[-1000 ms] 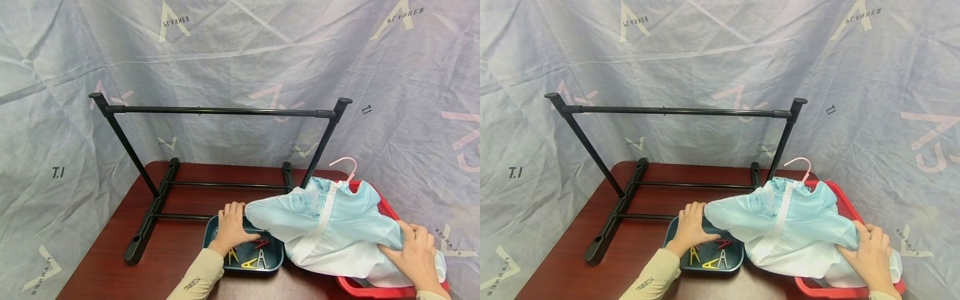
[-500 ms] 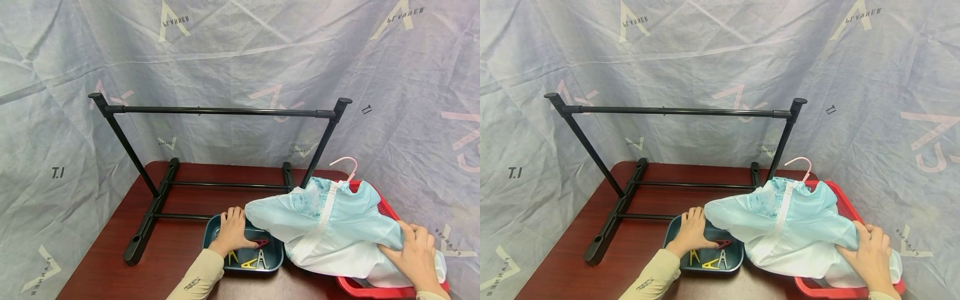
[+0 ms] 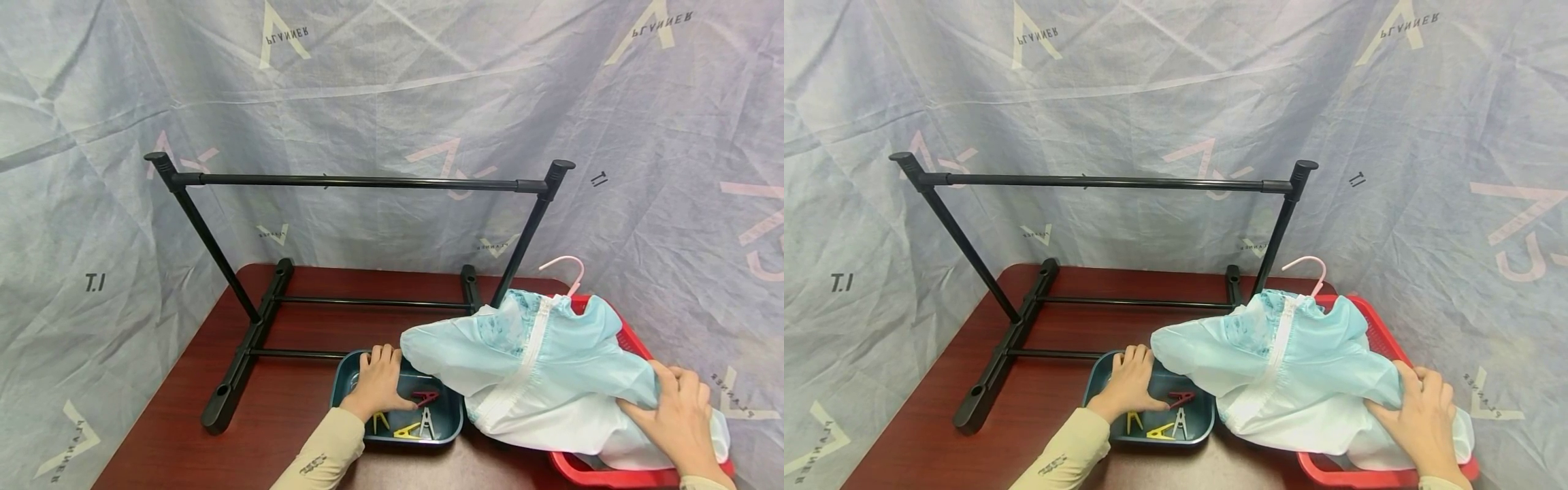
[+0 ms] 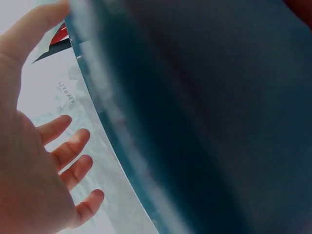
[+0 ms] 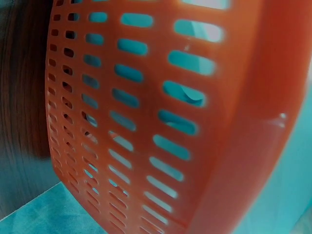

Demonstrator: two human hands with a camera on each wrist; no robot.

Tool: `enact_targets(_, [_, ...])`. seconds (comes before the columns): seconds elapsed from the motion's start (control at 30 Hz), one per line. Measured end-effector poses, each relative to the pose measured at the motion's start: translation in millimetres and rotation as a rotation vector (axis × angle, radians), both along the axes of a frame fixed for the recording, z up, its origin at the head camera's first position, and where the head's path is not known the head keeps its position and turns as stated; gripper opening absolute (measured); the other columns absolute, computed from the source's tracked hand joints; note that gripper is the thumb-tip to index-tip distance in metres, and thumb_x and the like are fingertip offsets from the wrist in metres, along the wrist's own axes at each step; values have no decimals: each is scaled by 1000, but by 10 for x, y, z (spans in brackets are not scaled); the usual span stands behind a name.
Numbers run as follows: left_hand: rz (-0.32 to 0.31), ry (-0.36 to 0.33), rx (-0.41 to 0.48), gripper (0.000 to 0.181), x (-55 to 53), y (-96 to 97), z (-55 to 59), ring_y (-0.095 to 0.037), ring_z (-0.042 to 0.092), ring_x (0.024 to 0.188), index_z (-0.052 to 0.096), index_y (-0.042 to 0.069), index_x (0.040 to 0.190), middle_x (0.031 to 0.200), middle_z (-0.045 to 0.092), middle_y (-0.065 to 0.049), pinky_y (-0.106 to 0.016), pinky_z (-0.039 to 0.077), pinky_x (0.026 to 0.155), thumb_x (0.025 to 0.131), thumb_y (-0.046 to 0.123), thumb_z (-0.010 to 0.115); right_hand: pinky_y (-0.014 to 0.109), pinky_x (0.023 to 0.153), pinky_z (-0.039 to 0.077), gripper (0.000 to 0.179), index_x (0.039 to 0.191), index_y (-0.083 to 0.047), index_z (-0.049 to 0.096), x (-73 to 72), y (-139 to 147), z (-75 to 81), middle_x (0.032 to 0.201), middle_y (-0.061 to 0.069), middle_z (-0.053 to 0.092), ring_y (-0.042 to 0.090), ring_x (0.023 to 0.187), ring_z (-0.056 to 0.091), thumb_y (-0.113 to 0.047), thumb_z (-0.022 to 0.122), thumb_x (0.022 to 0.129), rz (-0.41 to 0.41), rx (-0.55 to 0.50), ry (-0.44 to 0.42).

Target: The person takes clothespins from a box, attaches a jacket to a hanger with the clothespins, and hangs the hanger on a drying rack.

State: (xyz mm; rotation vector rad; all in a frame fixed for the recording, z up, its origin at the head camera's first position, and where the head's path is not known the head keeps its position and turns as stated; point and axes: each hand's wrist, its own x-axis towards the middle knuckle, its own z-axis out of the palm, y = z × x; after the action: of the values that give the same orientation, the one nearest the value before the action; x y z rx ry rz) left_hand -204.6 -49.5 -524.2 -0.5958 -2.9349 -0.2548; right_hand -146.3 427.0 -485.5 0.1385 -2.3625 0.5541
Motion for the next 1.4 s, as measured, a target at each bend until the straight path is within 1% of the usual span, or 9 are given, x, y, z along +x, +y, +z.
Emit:
enact_targets(0.27, [-22,-74,20,102,1,-60,-36,-26,39,103,50,8,133,113,47,-8,-45,30,80,57,61,89,61,67,21,97,118,-3,50,4,-6,4,106,32,38,55,88,34,-88,54,71,0,-2,-5])
enact_targets(0.4, [-10,-105,26,99,1,-84,-54,-27,38,102,51,8,131,115,47,-10,-45,29,79,56,59,91,60,67,21,100,118,-3,50,4,-12,3,106,32,38,55,87,34,-90,49,71,0,-4,-2])
enact_targets(0.53, [18,-133,8,99,9,-105,-79,-27,36,100,50,8,129,115,47,-11,-44,27,76,56,61,90,60,67,21,95,119,-3,50,10,-15,7,106,32,38,55,87,34,-85,55,72,-2,-5,-7])
enact_targets(0.73, [73,-178,20,103,12,-144,-126,-33,39,109,48,5,133,123,48,-15,-50,30,82,58,62,89,60,67,21,77,119,-2,51,20,-19,11,107,31,39,54,89,34,-55,78,70,-9,-5,-27])
enact_targets(0.8, [93,-192,35,105,9,-158,-148,-35,40,114,47,4,136,127,48,-17,-53,31,84,58,62,88,60,68,21,73,119,-3,51,21,-19,10,107,31,39,54,89,34,-43,81,66,-14,-5,-35])
enact_targets(0.87, [109,-205,41,107,5,-173,-167,-37,39,116,46,4,138,129,48,-18,-55,31,86,59,62,87,60,68,21,72,119,-2,51,19,-18,8,107,31,39,54,89,34,-41,82,66,-14,-5,-36])
enact_targets(1.13, [110,-221,-3,106,-3,-231,-254,-37,40,116,47,6,137,127,49,-18,-57,31,93,57,61,89,60,66,21,76,118,-3,51,4,-8,1,106,32,39,54,88,35,-56,76,70,-7,-8,-17])
enact_targets(1.3, [106,-227,-15,99,-2,-250,-300,-36,41,114,50,8,136,125,50,-17,-56,31,91,58,54,91,60,65,21,87,118,-3,51,-7,-9,0,105,32,38,55,87,34,-76,63,73,-1,-14,3])
enact_targets(1.4, [122,-249,-19,95,15,-253,-273,-37,40,116,51,6,135,126,50,-18,-56,30,93,61,50,91,60,65,21,91,118,-3,51,-11,-13,0,105,33,38,55,87,34,-82,57,73,1,-14,8])
